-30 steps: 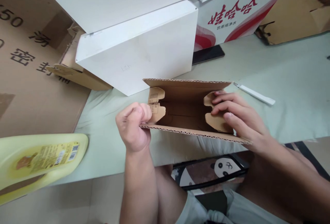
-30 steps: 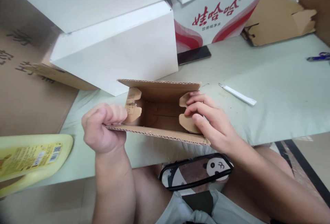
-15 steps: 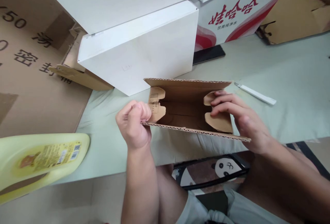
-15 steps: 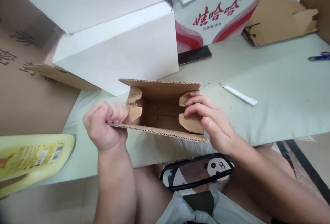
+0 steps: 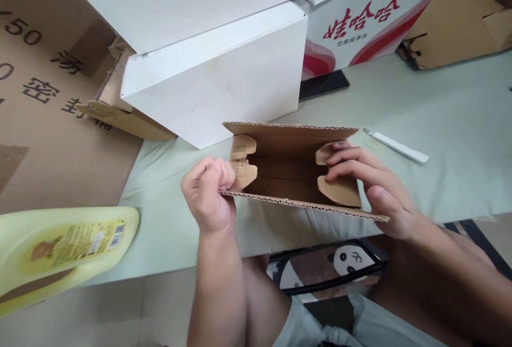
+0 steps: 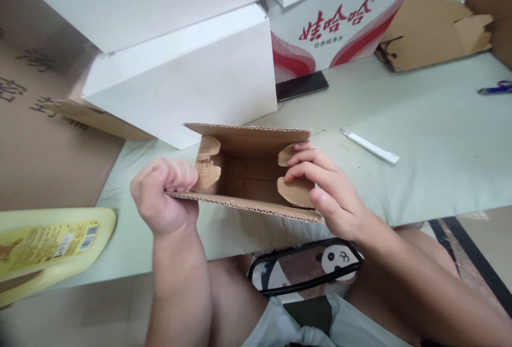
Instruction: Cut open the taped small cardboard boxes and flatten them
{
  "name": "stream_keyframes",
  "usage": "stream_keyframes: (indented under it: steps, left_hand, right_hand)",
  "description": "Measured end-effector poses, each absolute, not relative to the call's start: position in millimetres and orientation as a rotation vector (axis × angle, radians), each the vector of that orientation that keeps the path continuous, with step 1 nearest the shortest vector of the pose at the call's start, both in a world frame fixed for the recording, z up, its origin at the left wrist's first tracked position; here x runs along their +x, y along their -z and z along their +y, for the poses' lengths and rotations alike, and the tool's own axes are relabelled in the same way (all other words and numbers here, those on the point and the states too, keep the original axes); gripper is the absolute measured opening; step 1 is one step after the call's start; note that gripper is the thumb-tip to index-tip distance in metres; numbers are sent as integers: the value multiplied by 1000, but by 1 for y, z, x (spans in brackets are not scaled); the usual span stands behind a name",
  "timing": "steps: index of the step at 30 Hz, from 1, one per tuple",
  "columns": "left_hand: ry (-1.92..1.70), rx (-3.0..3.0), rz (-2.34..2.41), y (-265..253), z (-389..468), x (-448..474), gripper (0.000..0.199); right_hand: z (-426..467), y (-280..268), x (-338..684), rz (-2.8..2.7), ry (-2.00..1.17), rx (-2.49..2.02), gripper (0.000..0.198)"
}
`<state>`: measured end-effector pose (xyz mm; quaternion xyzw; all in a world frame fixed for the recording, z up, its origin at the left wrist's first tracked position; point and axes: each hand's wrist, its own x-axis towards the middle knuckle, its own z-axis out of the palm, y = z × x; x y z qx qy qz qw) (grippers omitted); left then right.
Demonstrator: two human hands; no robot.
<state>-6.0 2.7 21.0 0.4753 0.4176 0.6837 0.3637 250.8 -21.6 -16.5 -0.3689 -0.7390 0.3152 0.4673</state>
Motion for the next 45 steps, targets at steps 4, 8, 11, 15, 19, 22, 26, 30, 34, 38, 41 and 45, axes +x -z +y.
stream_keyframes:
  steps: [4, 8, 11, 15, 19, 22, 26, 30, 34, 38, 41, 45]
  left_hand:
    - [-1783, 1241, 1076, -20, 1, -4, 46]
    - [-1814, 1230, 1089, -19, -1, -2, 44]
    - [-1843, 1222, 1099, -18, -2, -1, 42]
    - [-1848, 1219, 1090, -18, -4, -1, 43]
    - [-1837, 1214, 1093, -18, -3, -2, 43]
    - [-1837, 1200, 1101, -19, -2, -1, 44]
    - [-1832, 1161, 1120, -21, -2, 0, 49]
    - [-1828, 1156, 1131, -22, -3, 1, 55]
    - [-1817, 1186, 1127, -22, -3, 0, 57]
    - [-1819, 1188, 1133, -22, -3, 0, 57]
    - [-1821, 1188, 1121, -21, -3, 0, 54]
    - [-1823, 1188, 1103, -21, -3, -1, 49]
  right_hand:
    - [-23, 18, 248, -1806, -753, -944, 44]
    - [-23, 18, 246, -1811, -730, -955, 37]
    - [-22, 20, 246, -1812, -712, -946, 34]
    - [-21, 19, 247, -1837, -699, -937, 35]
    - [-21, 17, 247, -1873, -709, -936, 33]
    - [-22, 18, 246, -1849, -707, -941, 32]
    - [-23, 19, 247, -1828, -713, -948, 32]
    - [-23, 19, 247, -1828, -719, -952, 31]
    - [-22, 16, 247, -1844, -727, -957, 30]
    - [-22, 15, 248, -1852, -733, -973, 31]
    - [-22, 17, 247, -1827, -730, -964, 30]
    - [-22, 18, 246, -1842, -720, -950, 27]
